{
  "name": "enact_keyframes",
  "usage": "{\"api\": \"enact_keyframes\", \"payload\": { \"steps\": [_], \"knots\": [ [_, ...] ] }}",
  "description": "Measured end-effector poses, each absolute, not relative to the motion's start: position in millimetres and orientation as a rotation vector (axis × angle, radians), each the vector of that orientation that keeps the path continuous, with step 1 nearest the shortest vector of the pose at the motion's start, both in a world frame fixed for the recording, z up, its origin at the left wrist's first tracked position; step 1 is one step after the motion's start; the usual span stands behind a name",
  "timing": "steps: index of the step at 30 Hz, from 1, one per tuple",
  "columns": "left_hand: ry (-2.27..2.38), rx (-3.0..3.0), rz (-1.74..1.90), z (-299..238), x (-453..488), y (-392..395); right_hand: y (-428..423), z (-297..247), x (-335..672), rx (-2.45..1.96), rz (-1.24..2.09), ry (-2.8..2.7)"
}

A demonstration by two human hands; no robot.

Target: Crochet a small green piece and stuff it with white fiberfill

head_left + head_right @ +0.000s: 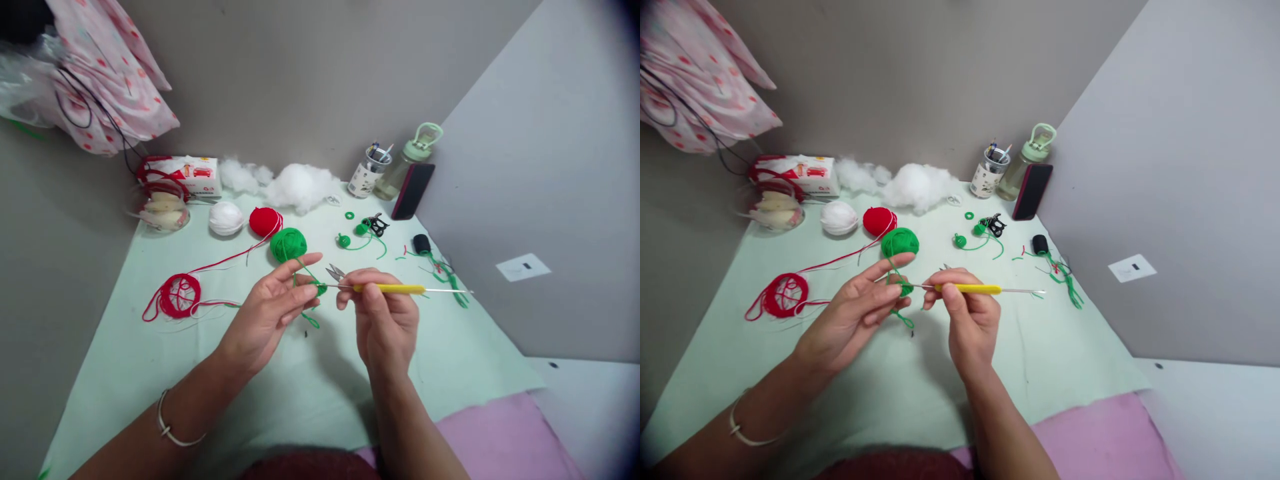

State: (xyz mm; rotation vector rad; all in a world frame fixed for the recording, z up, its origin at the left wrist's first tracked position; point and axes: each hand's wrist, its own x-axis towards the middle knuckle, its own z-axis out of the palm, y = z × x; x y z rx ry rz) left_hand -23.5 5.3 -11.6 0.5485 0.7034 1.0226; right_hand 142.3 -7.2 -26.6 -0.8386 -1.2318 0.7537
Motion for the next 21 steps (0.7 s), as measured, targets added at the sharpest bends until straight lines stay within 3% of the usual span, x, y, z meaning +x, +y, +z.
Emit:
{"api": "enact_keyframes", "payload": {
  "steps": [5,12,21],
  "knots": [
    [0.746,0.655,1.019,-16.1,-19.3,2.8,-5.6,-32.2,138.7,-0.912,0.846,-1.234],
    [0.829,0.666,1.053,-16.8,-15.8,3.7,-11.8,-28.0,134.6,-0.936,0.485,-1.507],
    [0.838,0.567,1.072,-16.6,-19.8,6.4,-6.3,-31.3,140.3,-0.873,0.923,-1.059]
  ]
}}
